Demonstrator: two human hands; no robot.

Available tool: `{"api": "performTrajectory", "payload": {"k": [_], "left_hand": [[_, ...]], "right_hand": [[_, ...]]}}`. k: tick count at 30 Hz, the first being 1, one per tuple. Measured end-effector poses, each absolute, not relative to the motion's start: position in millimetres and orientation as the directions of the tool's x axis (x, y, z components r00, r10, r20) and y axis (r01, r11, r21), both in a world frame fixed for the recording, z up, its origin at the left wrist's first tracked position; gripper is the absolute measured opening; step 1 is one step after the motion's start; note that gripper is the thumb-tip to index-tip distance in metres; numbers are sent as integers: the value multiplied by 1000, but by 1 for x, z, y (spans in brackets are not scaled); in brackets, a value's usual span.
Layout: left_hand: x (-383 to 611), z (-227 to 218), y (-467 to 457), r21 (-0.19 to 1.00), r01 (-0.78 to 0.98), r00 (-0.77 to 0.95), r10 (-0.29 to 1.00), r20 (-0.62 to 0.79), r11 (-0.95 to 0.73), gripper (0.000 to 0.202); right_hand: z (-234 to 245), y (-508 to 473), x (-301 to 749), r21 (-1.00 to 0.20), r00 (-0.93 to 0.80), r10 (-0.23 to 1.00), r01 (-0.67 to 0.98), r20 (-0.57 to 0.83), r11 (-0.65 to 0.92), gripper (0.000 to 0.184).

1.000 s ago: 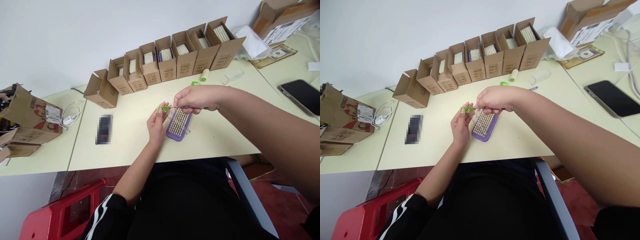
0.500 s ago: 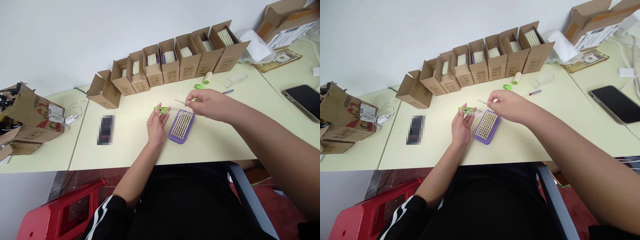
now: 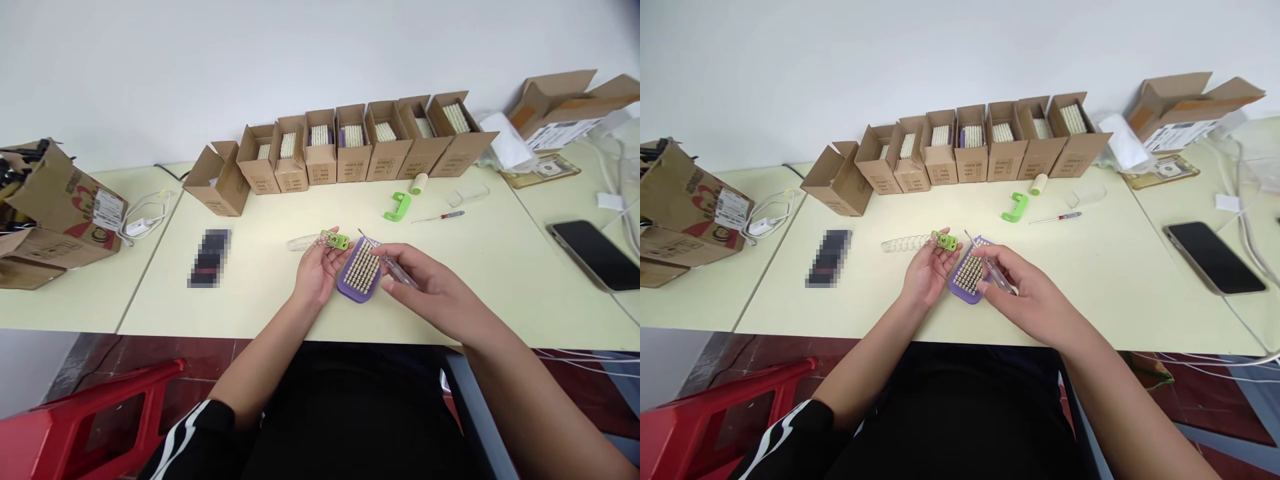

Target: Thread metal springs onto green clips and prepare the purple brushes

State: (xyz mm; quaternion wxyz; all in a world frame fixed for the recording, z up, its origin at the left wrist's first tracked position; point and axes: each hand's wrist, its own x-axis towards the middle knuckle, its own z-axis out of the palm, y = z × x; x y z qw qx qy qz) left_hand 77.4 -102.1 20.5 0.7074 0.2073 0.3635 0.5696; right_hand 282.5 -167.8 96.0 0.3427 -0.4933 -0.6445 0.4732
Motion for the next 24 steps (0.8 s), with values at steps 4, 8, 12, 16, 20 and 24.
{"api": "performTrajectory", "payload": {"k": [4,8,12,16,20,24], "left_hand": [[69,25,-106,760,-606,143,972,-188,236,43],[66,27,-110,780,-580,191,970,-151,236,45],[65,30,-111,793,-559,200,968,-154,242,41],[64,34,-113,829,-503,207,965,-160,245,40],[64,34,-114,862,-472,210,973,-92,183,36],[63,30,-116,911,-400,223,975,-14,104,35]], "right_hand": [[95,-171,282,-970,-187,978,207,87,126,37],[86,-171,273,-911,-135,937,225,322,346,23],[82,-163,271,-871,-228,887,204,402,447,26],[89,-155,274,-855,-281,876,238,393,461,27],[99,-151,278,-849,-328,869,261,370,459,26],[106,-148,280,-837,-335,879,317,340,445,22]]}}
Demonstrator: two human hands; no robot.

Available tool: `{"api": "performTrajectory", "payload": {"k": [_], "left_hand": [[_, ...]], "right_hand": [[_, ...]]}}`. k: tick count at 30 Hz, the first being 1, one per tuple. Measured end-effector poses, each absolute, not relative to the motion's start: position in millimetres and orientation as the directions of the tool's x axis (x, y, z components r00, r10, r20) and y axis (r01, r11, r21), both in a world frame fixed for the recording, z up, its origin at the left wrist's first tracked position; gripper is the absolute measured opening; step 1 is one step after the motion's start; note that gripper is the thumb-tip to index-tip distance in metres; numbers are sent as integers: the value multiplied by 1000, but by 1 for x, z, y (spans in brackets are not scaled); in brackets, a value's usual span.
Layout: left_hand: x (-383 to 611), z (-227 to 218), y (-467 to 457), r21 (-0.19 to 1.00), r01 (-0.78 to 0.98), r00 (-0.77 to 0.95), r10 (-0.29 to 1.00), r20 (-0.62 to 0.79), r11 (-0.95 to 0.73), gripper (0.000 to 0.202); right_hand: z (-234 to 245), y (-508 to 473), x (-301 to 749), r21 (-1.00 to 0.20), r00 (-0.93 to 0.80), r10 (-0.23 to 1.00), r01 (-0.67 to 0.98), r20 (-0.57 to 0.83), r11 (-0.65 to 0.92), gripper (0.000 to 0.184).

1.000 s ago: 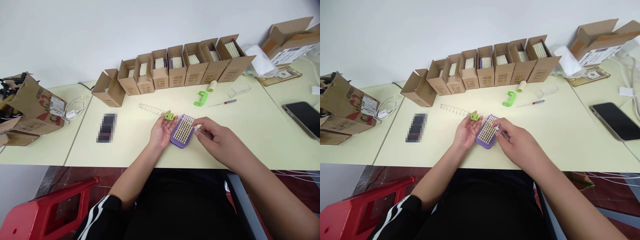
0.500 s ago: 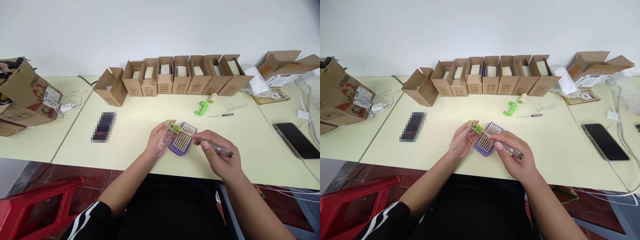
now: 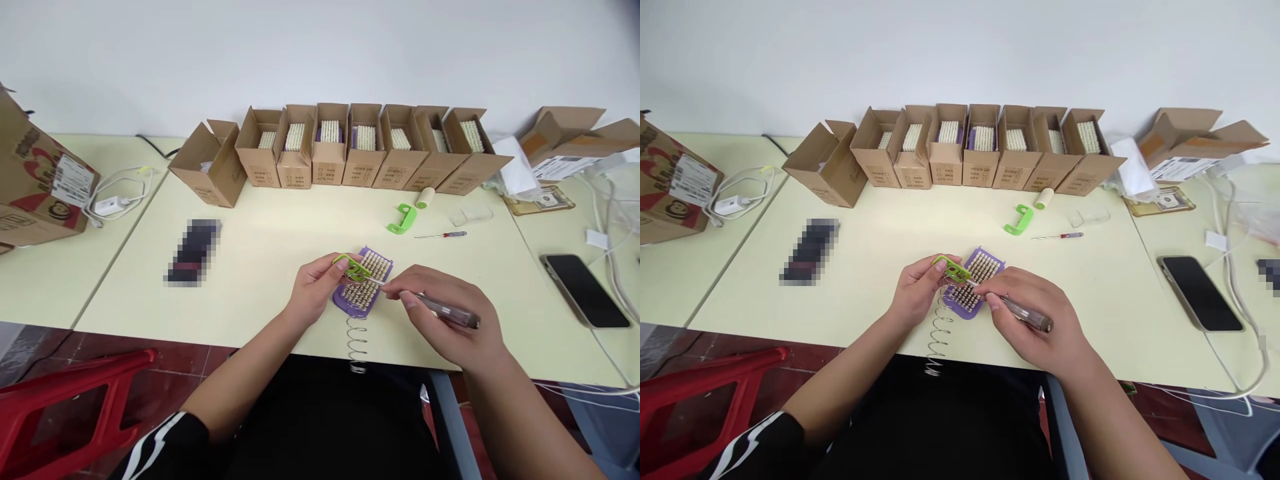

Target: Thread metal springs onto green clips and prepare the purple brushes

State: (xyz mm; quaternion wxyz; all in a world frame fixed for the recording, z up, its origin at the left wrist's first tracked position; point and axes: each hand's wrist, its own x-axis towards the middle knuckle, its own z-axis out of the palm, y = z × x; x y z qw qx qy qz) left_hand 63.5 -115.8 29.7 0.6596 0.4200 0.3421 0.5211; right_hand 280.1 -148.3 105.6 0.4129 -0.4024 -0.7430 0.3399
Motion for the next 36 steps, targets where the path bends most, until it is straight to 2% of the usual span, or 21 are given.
{"api": "performTrajectory", "payload": {"k": [8,16,27,36], "left_hand": [[61,33,-118,976,-152,224,956,190,-158,28],[61,33,-117,952,-69,268,913,307,-300,27],[61,31,-116,930,-41,322,876,358,-365,30],[63,28,-117,928,-21,311,880,358,-371,29]], "right_hand": [[116,-142,278,-794,-278,928,491,249,360,14],[125,-137,277,-786,-250,954,552,162,279,26],[128,-128,281,-808,-285,955,540,87,235,30],[125,-125,281,-842,-261,963,505,60,189,27]]}}
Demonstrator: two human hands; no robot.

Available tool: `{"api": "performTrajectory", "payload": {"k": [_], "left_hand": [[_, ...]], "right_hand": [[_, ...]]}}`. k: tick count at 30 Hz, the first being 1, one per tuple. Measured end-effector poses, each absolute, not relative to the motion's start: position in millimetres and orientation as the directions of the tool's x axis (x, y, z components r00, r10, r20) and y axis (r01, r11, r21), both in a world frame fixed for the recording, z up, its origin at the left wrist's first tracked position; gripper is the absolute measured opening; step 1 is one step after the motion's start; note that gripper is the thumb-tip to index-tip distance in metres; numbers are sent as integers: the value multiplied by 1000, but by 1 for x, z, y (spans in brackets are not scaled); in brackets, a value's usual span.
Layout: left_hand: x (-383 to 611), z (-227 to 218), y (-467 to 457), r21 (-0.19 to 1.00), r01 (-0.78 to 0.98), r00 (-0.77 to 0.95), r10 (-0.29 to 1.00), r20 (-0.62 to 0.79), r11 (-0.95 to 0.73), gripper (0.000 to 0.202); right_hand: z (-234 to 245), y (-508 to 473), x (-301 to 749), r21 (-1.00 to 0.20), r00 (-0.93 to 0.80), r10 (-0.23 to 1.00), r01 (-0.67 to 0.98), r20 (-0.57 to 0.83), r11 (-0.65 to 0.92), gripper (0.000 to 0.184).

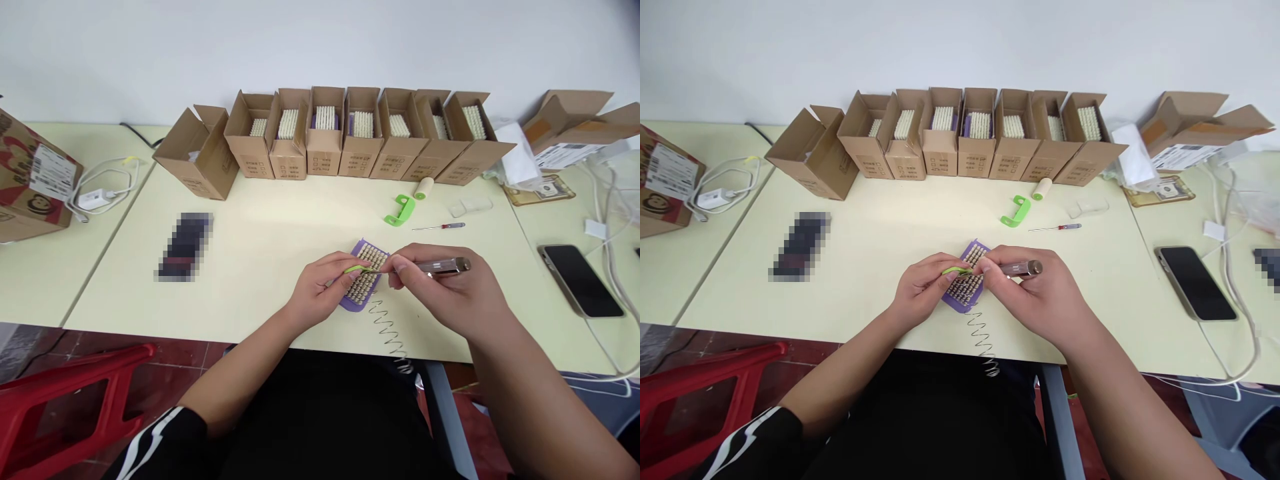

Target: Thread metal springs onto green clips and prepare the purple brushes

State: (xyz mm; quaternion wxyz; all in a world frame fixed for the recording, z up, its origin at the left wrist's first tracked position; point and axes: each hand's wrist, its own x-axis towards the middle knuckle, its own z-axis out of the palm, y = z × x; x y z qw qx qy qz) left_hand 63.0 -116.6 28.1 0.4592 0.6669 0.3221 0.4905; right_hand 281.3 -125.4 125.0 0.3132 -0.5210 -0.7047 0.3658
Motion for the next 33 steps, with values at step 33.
{"api": "performTrajectory", "payload": {"k": [33], "left_hand": [[75,15,-131,962,-15,25,962,273,-273,30]], "right_hand": [[48,-175,235,-582,-183,722,477,667,658,38]]}}
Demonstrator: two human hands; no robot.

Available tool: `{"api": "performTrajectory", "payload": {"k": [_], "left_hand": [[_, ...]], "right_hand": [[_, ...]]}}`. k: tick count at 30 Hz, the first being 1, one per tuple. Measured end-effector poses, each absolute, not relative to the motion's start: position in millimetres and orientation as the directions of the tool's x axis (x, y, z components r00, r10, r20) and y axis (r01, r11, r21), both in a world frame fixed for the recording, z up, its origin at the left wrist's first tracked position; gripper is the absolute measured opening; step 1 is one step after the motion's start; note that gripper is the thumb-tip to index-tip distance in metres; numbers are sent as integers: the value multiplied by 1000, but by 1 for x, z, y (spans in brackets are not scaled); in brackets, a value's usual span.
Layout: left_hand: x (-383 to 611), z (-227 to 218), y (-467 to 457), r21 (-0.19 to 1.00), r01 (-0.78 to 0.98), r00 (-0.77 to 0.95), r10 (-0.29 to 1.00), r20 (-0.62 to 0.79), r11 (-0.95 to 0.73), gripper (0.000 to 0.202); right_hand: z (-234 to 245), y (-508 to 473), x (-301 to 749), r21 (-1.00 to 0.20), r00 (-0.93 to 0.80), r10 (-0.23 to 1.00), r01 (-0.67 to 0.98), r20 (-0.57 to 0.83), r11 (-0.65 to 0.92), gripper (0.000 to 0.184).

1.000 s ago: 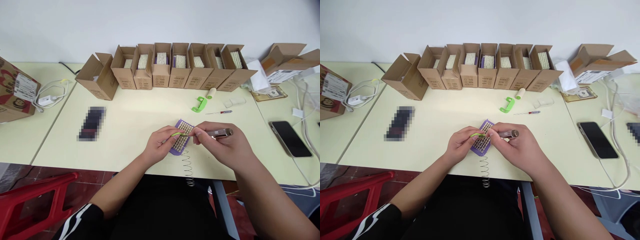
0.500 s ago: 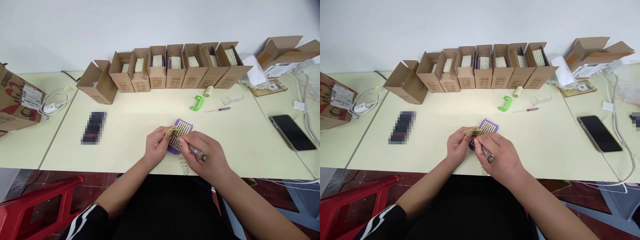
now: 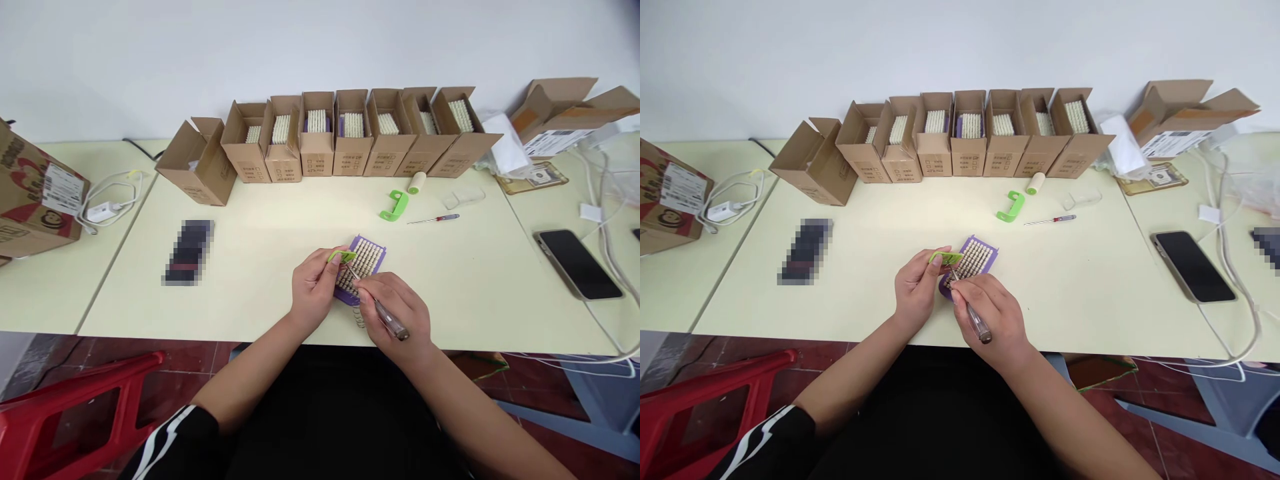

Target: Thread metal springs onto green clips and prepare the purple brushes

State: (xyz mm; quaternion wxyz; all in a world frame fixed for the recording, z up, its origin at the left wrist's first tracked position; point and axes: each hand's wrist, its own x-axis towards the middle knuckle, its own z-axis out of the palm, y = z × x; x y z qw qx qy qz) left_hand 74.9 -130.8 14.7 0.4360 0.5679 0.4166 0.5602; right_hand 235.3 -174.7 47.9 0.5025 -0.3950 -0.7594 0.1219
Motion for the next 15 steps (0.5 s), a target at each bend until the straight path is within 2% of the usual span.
{"api": "performTrajectory", "payload": {"k": [5,10,15], "left_hand": [[76,15,-133,974,-92,-29,978,205,-207,30],[81,15,-133,968,-229,-83,993,83,-100,33],[87,14,-131,931,-364,-110,993,-30,-12,38]], "right_hand": [[41,-178,229,-665,-80,751,410,656,625,39],[43,-178,228,-815,9,858,315,514,486,27],[42,-178,221,-884,72,909,277,410,377,23]]}}
